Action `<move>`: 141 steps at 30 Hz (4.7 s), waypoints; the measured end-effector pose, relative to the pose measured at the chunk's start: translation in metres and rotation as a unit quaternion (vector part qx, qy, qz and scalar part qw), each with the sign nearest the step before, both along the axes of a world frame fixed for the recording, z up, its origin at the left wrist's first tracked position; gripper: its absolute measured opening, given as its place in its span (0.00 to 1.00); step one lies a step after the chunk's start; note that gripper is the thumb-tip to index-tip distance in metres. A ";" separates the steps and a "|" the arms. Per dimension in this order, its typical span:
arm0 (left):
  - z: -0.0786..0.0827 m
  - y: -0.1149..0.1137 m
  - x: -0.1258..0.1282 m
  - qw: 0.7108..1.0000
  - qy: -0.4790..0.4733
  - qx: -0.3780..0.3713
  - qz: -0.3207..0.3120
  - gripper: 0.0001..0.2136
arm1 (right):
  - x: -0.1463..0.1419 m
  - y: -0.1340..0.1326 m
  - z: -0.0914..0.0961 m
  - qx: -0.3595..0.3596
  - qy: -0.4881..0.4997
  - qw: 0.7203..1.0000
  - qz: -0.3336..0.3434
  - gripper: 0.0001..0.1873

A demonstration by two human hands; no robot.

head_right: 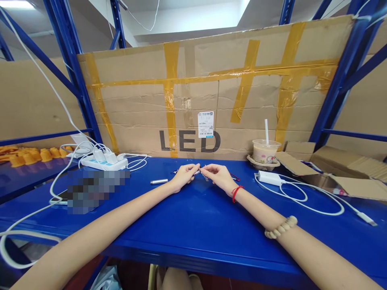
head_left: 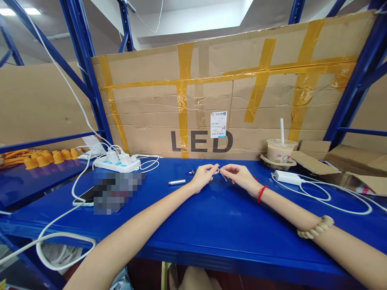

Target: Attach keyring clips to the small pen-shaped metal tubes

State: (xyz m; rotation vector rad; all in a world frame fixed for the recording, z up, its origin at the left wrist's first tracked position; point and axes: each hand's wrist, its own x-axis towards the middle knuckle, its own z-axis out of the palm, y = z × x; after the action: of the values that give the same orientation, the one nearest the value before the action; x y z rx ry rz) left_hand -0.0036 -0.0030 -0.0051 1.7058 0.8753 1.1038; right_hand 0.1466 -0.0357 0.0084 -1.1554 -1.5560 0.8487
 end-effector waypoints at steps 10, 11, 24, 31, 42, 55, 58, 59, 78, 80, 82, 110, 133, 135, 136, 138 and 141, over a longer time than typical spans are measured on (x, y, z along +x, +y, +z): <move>0.005 -0.005 -0.001 1.000 -0.011 -0.007 -0.006 0.25 | 0.000 0.002 -0.002 -0.004 0.015 1.000 -0.014 0.21; 0.005 -0.005 -0.001 1.000 -0.008 -0.008 -0.007 0.25 | 0.001 0.003 -0.003 0.000 0.015 1.000 -0.016 0.21; 0.005 -0.002 -0.002 0.997 -0.009 -0.075 -0.003 0.23 | 0.006 0.008 -0.005 0.096 -0.014 0.995 0.025 0.20; 0.004 -0.005 -0.001 0.999 0.018 -0.044 -0.011 0.25 | 0.012 0.014 -0.009 0.188 -0.056 0.980 0.039 0.16; 0.000 -0.006 -0.003 0.997 0.060 0.009 -0.052 0.25 | 0.010 0.006 -0.008 0.181 -0.094 0.978 0.041 0.17; 0.002 -0.009 -0.003 0.997 0.048 0.019 -0.054 0.23 | 0.006 0.001 -0.008 0.168 -0.140 0.975 0.037 0.22; 0.001 -0.007 -0.003 0.997 0.052 0.025 -0.049 0.23 | 0.006 0.002 -0.009 0.151 -0.133 0.979 0.042 0.22; 0.001 -0.007 -0.003 0.997 0.053 0.027 -0.048 0.23 | 0.007 0.003 -0.010 0.142 -0.129 0.980 0.045 0.22; 0.010 -0.010 0.000 0.992 -0.050 -0.093 -0.075 0.08 | 0.005 0.005 -0.007 0.032 -0.027 0.999 0.030 0.24; 0.009 -0.010 0.000 0.993 -0.038 -0.083 -0.077 0.09 | 0.005 0.005 -0.006 0.022 -0.017 0.999 0.027 0.24; 0.008 -0.010 0.000 0.995 -0.019 -0.069 -0.072 0.10 | 0.004 0.005 -0.006 0.011 -0.007 1.000 0.025 0.24; -0.001 -0.001 0.001 0.999 -0.024 0.010 -0.047 0.18 | 0.006 0.008 -0.008 0.026 0.022 0.999 0.026 0.25; -0.001 0.001 0.000 0.999 -0.015 -0.003 -0.032 0.22 | 0.007 0.009 -0.008 0.001 0.034 0.999 0.028 0.23; 0.000 0.001 0.000 0.999 -0.012 -0.002 -0.029 0.22 | 0.006 0.009 -0.007 0.001 0.036 0.999 0.028 0.22; 0.000 0.001 0.000 1.000 -0.011 0.000 -0.027 0.22 | 0.006 0.008 -0.007 0.000 0.036 0.999 0.025 0.22; 0.000 0.000 0.000 1.000 -0.011 0.004 -0.025 0.21 | 0.006 0.008 -0.006 -0.005 0.036 0.999 0.018 0.21; 0.001 -0.001 0.001 1.000 -0.011 0.011 -0.025 0.20 | 0.005 0.007 -0.006 -0.007 0.036 0.999 0.014 0.21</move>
State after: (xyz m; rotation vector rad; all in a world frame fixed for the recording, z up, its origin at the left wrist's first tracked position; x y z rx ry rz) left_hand -0.0026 -0.0036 -0.0040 1.7212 0.8053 1.1003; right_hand 0.1520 -0.0285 0.0025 -1.1041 -1.5128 0.9103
